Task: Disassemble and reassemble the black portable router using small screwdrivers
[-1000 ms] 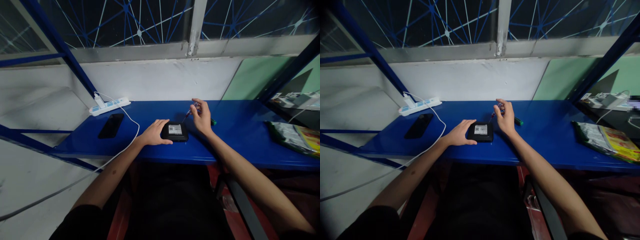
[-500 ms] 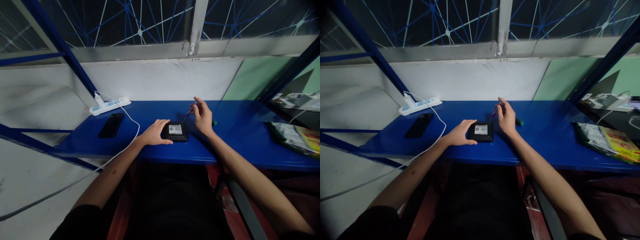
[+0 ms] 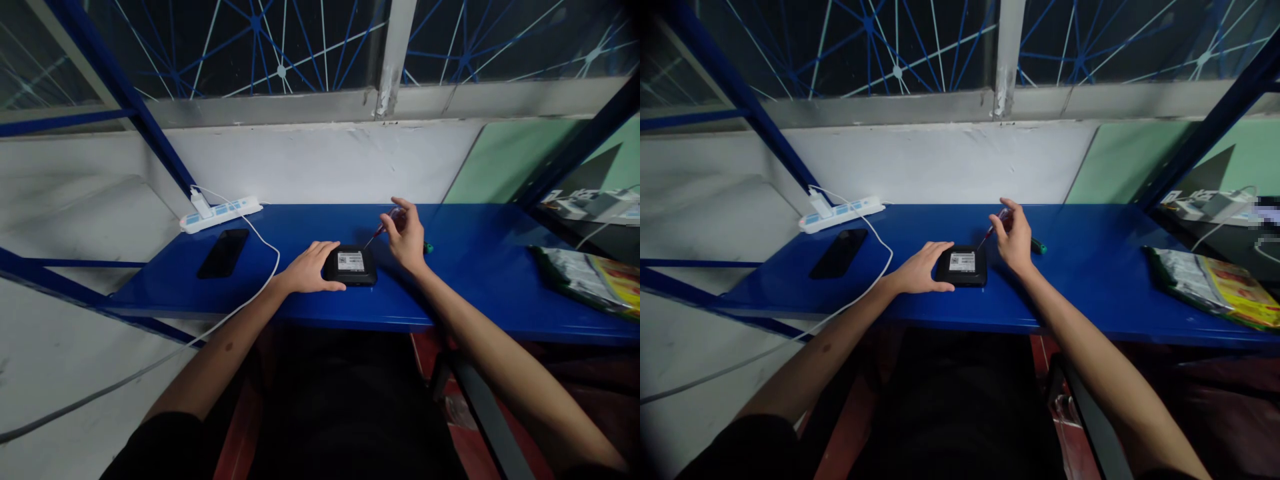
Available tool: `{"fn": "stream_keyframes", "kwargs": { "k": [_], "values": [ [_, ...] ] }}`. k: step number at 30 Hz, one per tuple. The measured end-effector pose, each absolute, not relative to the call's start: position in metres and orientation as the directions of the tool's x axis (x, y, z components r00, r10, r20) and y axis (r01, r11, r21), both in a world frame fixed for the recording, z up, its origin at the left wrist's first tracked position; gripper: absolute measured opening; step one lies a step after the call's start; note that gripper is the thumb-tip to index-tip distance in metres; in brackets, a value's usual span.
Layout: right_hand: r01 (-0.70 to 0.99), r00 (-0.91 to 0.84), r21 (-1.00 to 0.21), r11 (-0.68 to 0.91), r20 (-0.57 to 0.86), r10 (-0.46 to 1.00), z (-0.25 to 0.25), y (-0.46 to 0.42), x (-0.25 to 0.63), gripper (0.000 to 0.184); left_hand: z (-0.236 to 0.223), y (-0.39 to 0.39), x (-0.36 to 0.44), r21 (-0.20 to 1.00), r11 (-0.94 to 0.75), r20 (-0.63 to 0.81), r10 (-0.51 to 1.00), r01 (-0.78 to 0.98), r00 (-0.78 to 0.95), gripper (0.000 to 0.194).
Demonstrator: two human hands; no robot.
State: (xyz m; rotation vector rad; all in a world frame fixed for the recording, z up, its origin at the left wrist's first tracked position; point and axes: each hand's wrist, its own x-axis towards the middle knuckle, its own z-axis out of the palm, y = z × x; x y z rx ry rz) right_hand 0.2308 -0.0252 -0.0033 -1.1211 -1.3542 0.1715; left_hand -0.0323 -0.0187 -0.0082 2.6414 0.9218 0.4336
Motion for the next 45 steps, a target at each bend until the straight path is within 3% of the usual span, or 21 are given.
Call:
{"fn": "stream_keyframes", "kwargs": {
  "k": [4, 7, 13, 20, 26, 38, 45],
  "values": [
    [0.473, 0.27, -0.706, 0.527, 0.686, 0.676, -0.002, -0.026, 0.23, 0.034, -0.008, -0.019, -0.032, 0.379, -0.75, 0.183, 0.635, 0.542, 0.751, 0.106],
    [0.434, 0.238, -0.712, 0.552, 0.682, 0.692, -0.001, -0.028, 0.229, 0.038, -0.008, -0.018, -0.033, 0.387, -0.75, 0.183, 0.633, 0.537, 0.752, 0.104],
    [0.549, 0.304, -0.684, 0.48, 0.699, 0.647, -0.001, -0.025, 0.232, 0.037, -0.008, -0.019, -0.032, 0.389, -0.735, 0.162, 0.649, 0.556, 0.743, 0.106],
    [0.466, 0.381, -0.732, 0.497, 0.673, 0.634, 0.001, -0.025, 0.234, 0.049, -0.005, -0.02, -0.03, 0.386, -0.708, 0.15, 0.68, 0.591, 0.717, 0.109],
    [0.512, 0.278, -0.704, 0.492, 0.678, 0.68, 0.004, -0.033, 0.227, 0.032, -0.007, -0.019, -0.03, 0.399, -0.661, 0.157, 0.732, 0.636, 0.662, 0.107],
    [0.553, 0.2, -0.649, 0.523, 0.713, 0.672, 0.007, -0.043, 0.222, 0.03, -0.011, -0.017, -0.03, 0.404, -0.662, 0.188, 0.735, 0.631, 0.651, 0.104],
    [0.371, 0.189, -0.723, 0.583, 0.673, 0.715, 0.005, -0.048, 0.217, 0.033, -0.012, -0.016, -0.03, 0.396, -0.678, 0.197, 0.721, 0.619, 0.664, 0.099]
  ]
}}
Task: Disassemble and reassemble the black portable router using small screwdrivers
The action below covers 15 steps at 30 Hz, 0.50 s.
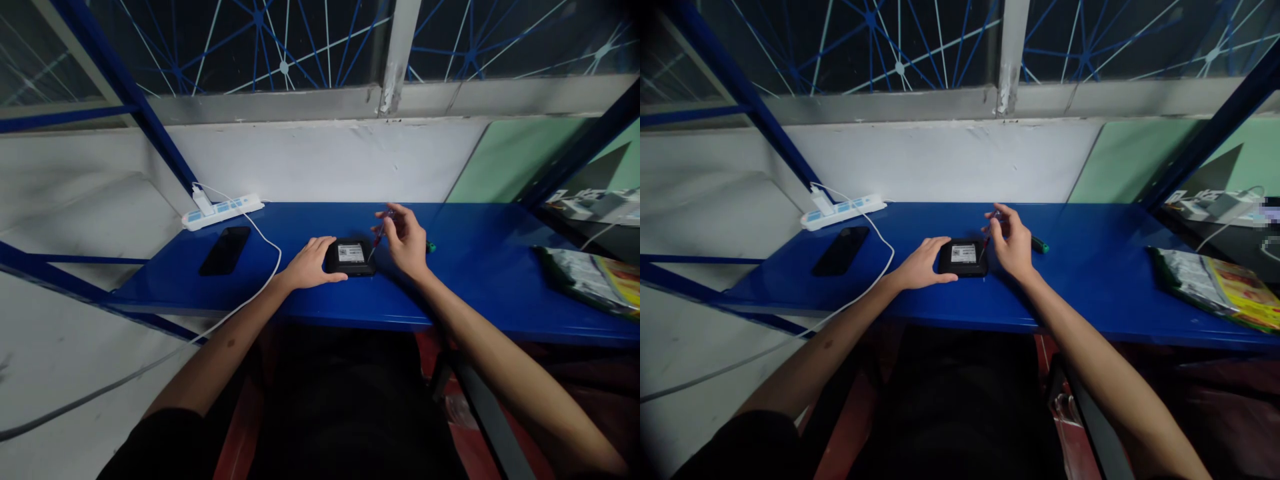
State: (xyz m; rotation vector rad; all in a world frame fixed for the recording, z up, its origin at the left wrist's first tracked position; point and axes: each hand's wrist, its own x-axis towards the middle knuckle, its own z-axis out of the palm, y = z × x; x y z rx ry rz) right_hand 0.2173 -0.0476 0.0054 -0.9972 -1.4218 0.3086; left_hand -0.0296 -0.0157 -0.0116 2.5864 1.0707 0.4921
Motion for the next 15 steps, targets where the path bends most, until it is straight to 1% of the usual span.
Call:
{"fn": "stream_keyframes", "kwargs": {
  "k": [3, 5, 8, 12, 15],
  "values": [
    [0.451, 0.227, -0.69, 0.566, 0.702, 0.675, 0.005, -0.0469, 0.2176, 0.037, -0.013, -0.015, -0.0294, 0.392, -0.682, 0.2, 0.719, 0.618, 0.666, 0.097],
    [0.494, 0.233, -0.671, 0.553, 0.715, 0.659, 0.0055, -0.0468, 0.2181, 0.032, -0.0138, -0.0148, -0.0294, 0.389, -0.682, 0.203, 0.719, 0.619, 0.665, 0.097],
    [0.439, 0.229, -0.702, 0.561, 0.691, 0.685, 0.0061, -0.0472, 0.218, 0.025, -0.0143, -0.0149, -0.0295, 0.385, -0.683, 0.205, 0.719, 0.621, 0.664, 0.098],
    [0.32, 0.202, -0.753, 0.575, 0.648, 0.735, 0.0049, -0.0456, 0.2173, 0.027, -0.0138, -0.0155, -0.0298, 0.384, -0.679, 0.199, 0.723, 0.626, 0.661, 0.098],
    [0.358, 0.223, -0.747, 0.561, 0.652, 0.725, 0.0039, -0.0438, 0.2179, 0.03, -0.0133, -0.0157, -0.0299, 0.384, -0.676, 0.192, 0.724, 0.629, 0.662, 0.098]
  ]
}}
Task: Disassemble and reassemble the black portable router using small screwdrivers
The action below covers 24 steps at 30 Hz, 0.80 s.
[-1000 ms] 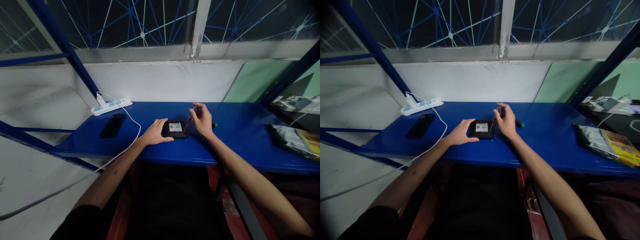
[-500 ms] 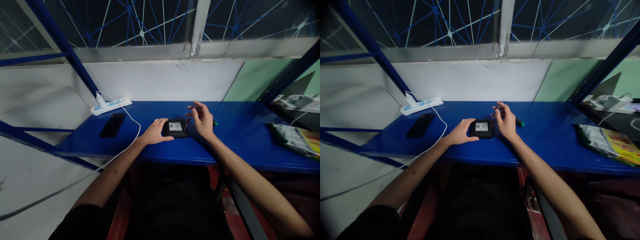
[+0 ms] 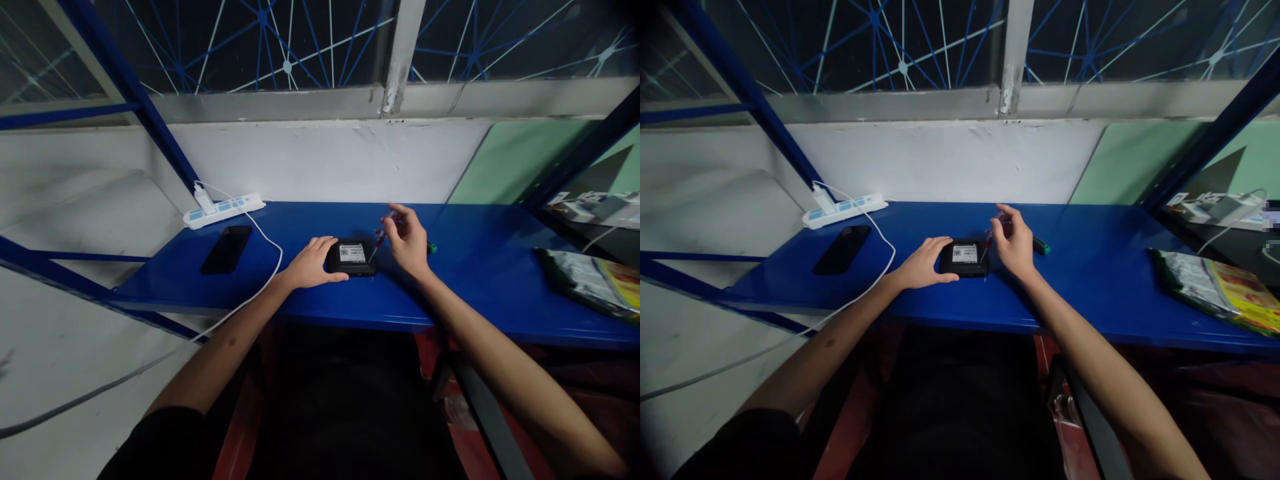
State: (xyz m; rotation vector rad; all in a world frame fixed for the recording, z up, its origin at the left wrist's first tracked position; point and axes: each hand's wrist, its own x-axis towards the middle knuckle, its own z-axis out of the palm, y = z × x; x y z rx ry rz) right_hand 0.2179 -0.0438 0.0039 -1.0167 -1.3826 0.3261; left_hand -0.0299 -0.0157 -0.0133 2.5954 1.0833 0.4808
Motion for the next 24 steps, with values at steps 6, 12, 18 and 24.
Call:
{"fn": "stream_keyframes", "kwargs": {
  "k": [6, 12, 18, 24],
  "values": [
    [0.422, 0.215, -0.73, 0.538, 0.657, 0.723, 0.0054, -0.0457, 0.2191, 0.03, -0.0115, -0.0161, -0.0295, 0.386, -0.673, 0.18, 0.726, 0.632, 0.663, 0.098],
    [0.356, 0.203, -0.767, 0.534, 0.622, 0.757, 0.0034, -0.0439, 0.2196, 0.035, -0.0099, -0.0171, -0.0296, 0.391, -0.67, 0.169, 0.726, 0.631, 0.666, 0.098],
    [0.494, 0.235, -0.702, 0.513, 0.676, 0.699, 0.0048, -0.0447, 0.2199, 0.032, -0.0102, -0.0175, -0.0291, 0.385, -0.67, 0.176, 0.728, 0.635, 0.662, 0.097],
    [0.328, 0.201, -0.778, 0.536, 0.612, 0.765, 0.003, -0.0435, 0.2208, 0.038, -0.0112, -0.0162, -0.0297, 0.384, -0.673, 0.173, 0.725, 0.632, 0.667, 0.098]
  ]
}}
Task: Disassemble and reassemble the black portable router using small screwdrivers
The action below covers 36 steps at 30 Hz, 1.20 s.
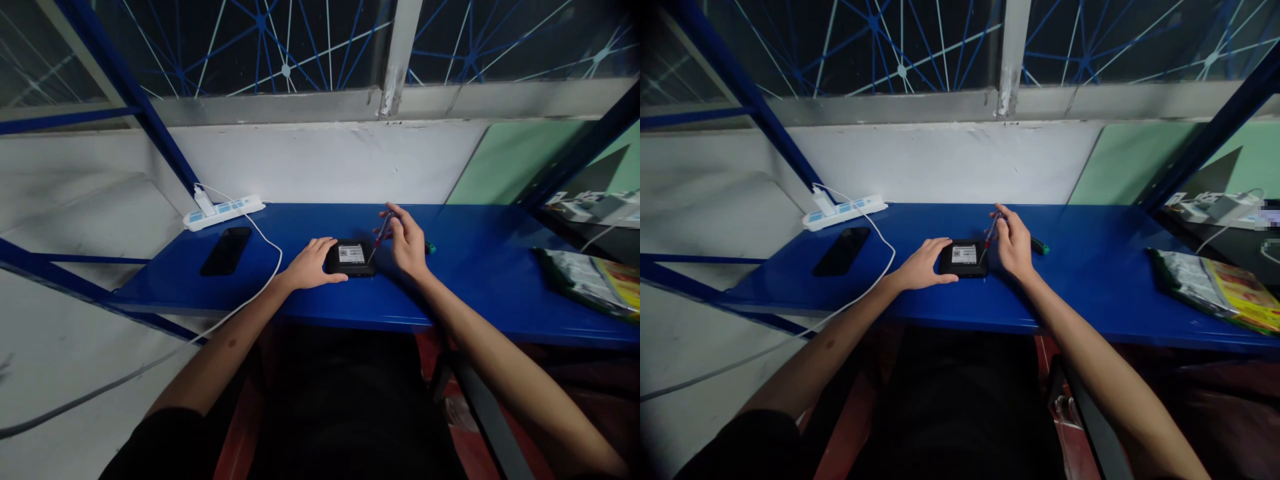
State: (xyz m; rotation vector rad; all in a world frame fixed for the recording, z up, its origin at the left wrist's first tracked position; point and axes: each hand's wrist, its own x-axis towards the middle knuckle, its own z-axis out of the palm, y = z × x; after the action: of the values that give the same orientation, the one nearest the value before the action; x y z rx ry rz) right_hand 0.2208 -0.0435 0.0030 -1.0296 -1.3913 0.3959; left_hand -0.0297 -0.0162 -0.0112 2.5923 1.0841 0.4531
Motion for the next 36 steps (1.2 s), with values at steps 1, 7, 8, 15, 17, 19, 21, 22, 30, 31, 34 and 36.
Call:
{"fn": "stream_keyframes", "kwargs": {
  "k": [1, 7, 8, 15, 17, 19, 21, 22, 30, 31, 34, 36],
  "values": [
    [0.318, 0.196, -0.782, 0.536, 0.607, 0.77, 0.0024, -0.0428, 0.2211, 0.038, -0.0111, -0.0162, -0.0299, 0.385, -0.673, 0.171, 0.725, 0.632, 0.667, 0.098],
    [0.458, 0.244, -0.718, 0.524, 0.669, 0.702, 0.003, -0.042, 0.2217, 0.038, -0.0108, -0.0169, -0.0301, 0.384, -0.67, 0.169, 0.728, 0.636, 0.664, 0.099],
    [0.471, 0.249, -0.71, 0.523, 0.676, 0.693, 0.0036, -0.0425, 0.2217, 0.037, -0.0108, -0.0169, -0.0301, 0.383, -0.67, 0.17, 0.728, 0.636, 0.664, 0.099],
    [0.326, 0.208, -0.789, 0.521, 0.598, 0.774, 0.0034, -0.0415, 0.2219, 0.037, -0.0094, -0.0173, -0.0302, 0.39, -0.672, 0.167, 0.724, 0.629, 0.67, 0.097],
    [0.36, 0.224, -0.777, 0.517, 0.61, 0.76, 0.003, -0.0407, 0.2223, 0.037, -0.0088, -0.0176, -0.0301, 0.391, -0.669, 0.162, 0.726, 0.632, 0.668, 0.097],
    [0.413, 0.249, -0.752, 0.514, 0.636, 0.73, 0.0036, -0.041, 0.2223, 0.035, -0.0087, -0.0176, -0.0299, 0.39, -0.665, 0.159, 0.73, 0.637, 0.665, 0.098],
    [0.431, 0.257, -0.741, 0.514, 0.647, 0.718, 0.0048, -0.0424, 0.222, 0.032, -0.009, -0.0175, -0.0298, 0.389, -0.664, 0.161, 0.731, 0.638, 0.663, 0.099],
    [0.419, 0.25, -0.746, 0.518, 0.643, 0.724, 0.0054, -0.0431, 0.2217, 0.032, -0.0092, -0.0174, -0.0297, 0.389, -0.666, 0.163, 0.73, 0.637, 0.664, 0.099],
    [0.343, 0.192, -0.782, 0.52, 0.6, 0.777, 0.0047, -0.0433, 0.2202, 0.041, -0.0105, -0.017, -0.0303, 0.389, -0.672, 0.17, 0.724, 0.63, 0.669, 0.098],
    [0.376, 0.195, -0.765, 0.523, 0.617, 0.762, 0.0043, -0.0431, 0.2201, 0.041, -0.0105, -0.0171, -0.0303, 0.387, -0.671, 0.168, 0.726, 0.632, 0.667, 0.099],
    [0.429, 0.199, -0.732, 0.53, 0.649, 0.735, 0.0035, -0.0434, 0.2199, 0.039, -0.0104, -0.0174, -0.0302, 0.382, -0.667, 0.167, 0.731, 0.64, 0.662, 0.099],
    [0.419, 0.199, -0.737, 0.531, 0.645, 0.738, 0.0033, -0.0438, 0.22, 0.037, -0.0102, -0.0174, -0.0301, 0.379, -0.669, 0.167, 0.729, 0.639, 0.664, 0.099]
  ]
}}
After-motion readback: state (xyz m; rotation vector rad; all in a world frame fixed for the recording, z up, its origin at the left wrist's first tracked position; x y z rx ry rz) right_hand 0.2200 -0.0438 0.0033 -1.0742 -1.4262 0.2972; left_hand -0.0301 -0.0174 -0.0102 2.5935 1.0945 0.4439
